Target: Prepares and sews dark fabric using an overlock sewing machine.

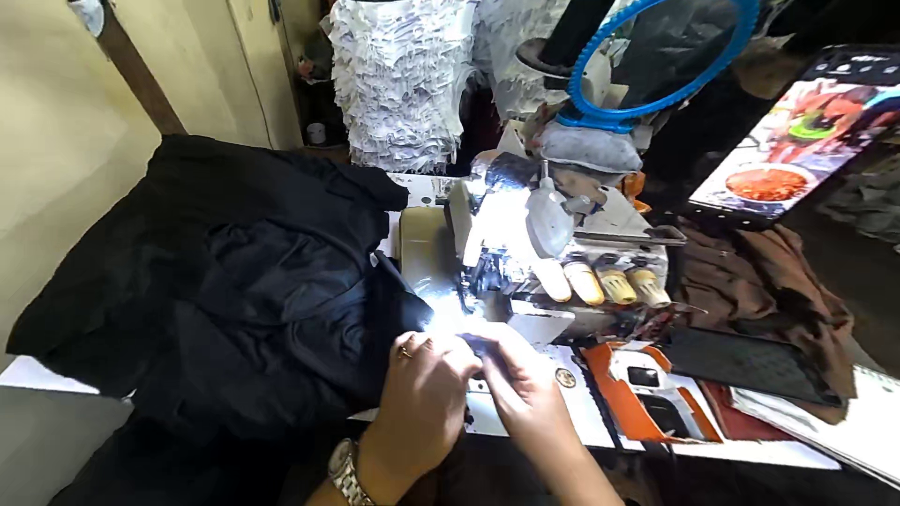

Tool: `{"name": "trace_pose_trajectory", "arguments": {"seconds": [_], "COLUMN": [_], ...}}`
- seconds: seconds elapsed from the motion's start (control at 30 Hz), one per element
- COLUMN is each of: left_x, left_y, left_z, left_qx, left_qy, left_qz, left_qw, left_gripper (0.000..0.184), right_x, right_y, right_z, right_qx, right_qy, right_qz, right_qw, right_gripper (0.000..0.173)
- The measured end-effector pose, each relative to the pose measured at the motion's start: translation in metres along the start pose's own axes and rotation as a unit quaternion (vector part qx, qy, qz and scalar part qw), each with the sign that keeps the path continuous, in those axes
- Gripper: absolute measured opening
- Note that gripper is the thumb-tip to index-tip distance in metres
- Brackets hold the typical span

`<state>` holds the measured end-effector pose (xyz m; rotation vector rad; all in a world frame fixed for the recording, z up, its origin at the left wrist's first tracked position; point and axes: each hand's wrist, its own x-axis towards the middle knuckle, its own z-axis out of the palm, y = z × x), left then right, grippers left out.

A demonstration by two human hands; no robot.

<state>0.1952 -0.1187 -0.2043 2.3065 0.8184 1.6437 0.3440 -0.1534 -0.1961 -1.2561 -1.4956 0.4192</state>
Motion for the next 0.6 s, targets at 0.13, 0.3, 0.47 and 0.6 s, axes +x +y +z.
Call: {"name": "trace_pose_trajectory", "arguments": {"seconds": [0.13,0.3,0.47,0.6], "left_x": [-0.011,-0.005,0.061,0.048], "left_y": [-0.003,-0.005,0.045,0.077], "left_z": [-0.010,-0.024,-0.049,-0.132], "left_qx": [0.074,0.188,-0.418,-0.673], "left_qy": [0.004,-0.162,0.033,0.188], "left_qz": [0.044,-0.066,-0.332,-0.174], "left_qw": [0.996,0.967,0.845,0.694], "left_gripper": [0.018,0.033,0.021,0.034], "right_x": [0.001,-0.002,-0.051,-0.024], "right_y": [0.010,-0.017,-0.051,-0.088], "right_z": [-0.037,-0.043,0.036,0.018], "right_qx": [-0.135,0.018,0.178,0.083], "right_qy": [0.015,0.121,0.009,-0.095], "right_qz": [0.024,-0.065,0.073,-0.042], "right_qw": [0.990,0.990,0.981,0.991], "right_gripper": [0.025,0.015,0.044,0.013]}}
